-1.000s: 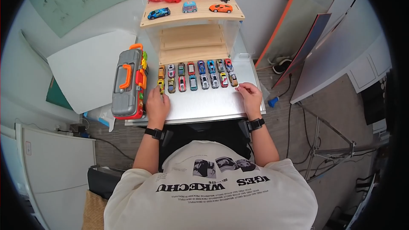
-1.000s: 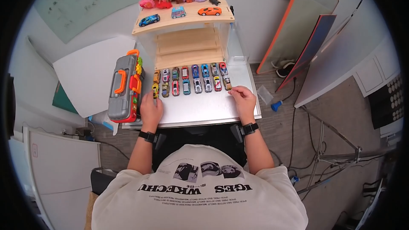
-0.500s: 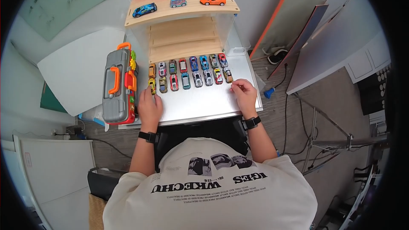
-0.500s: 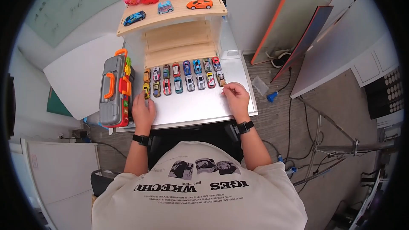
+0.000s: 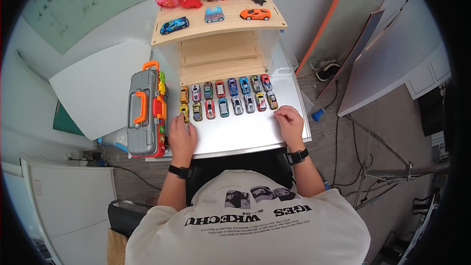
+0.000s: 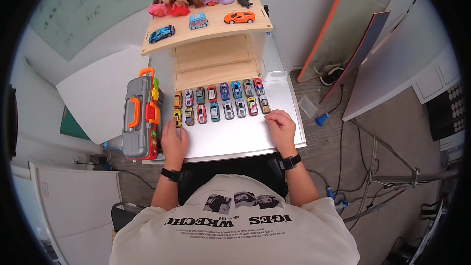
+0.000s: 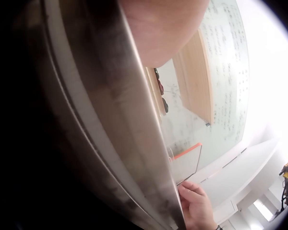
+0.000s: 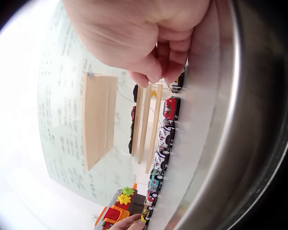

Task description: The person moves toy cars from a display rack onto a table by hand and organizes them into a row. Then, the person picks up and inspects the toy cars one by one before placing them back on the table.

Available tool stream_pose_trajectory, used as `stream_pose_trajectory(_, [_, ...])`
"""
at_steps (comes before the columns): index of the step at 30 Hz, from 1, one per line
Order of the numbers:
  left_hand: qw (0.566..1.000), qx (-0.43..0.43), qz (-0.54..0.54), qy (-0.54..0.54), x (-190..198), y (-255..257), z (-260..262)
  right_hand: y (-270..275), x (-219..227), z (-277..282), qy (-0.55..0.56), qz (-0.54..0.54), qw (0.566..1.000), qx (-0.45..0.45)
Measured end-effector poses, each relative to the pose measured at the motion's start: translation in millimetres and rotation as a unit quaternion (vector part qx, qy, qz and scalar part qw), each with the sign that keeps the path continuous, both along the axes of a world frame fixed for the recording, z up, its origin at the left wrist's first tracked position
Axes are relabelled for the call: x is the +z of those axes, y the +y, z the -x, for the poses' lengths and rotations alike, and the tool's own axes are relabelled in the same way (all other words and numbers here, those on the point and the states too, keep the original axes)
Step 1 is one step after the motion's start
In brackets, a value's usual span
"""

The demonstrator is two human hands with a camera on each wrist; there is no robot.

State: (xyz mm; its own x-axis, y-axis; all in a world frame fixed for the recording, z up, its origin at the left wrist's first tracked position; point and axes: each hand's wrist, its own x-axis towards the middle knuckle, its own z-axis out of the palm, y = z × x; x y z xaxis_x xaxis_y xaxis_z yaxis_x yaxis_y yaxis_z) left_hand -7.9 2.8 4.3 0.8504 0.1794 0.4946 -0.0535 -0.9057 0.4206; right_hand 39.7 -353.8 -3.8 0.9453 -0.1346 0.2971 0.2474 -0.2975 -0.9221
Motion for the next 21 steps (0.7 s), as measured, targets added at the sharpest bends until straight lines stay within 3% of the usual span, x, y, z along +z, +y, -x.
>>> stream_pose_trajectory(6, [1.000,0.004,0.025,0.001,5.6,-3.5,-1.7,6.9,8.5,0.3,0.018,-0.045,0.999,-0.001])
stream_pose_trajectory(9, [1.000,0.013,0.010,-0.006,3.2,-3.4,-3.0,15.0,37.3,-14.7,0.025,0.092,0.992,-0.077])
stream_pose_trajectory(10, [1.000,0.009,0.010,-0.005,2.5,-3.0,-3.3,16.8,39.8,-22.1,0.027,0.092,0.992,-0.081])
stream_pose_trajectory(13, [1.000,0.010,0.012,0.008,0.3,-2.2,-4.4,19.5,42.8,-42.2,-0.035,0.316,0.945,-0.075])
stream_pose_trajectory(16, [1.000,0.013,0.022,0.015,-0.3,-1.8,-3.5,20.7,47.1,-42.4,0.058,0.361,0.928,-0.073])
stream_pose_trajectory(21, [0.999,0.013,0.034,-0.008,0.3,0.3,-3.1,1.8,50.9,-23.4,0.062,0.429,0.897,-0.088])
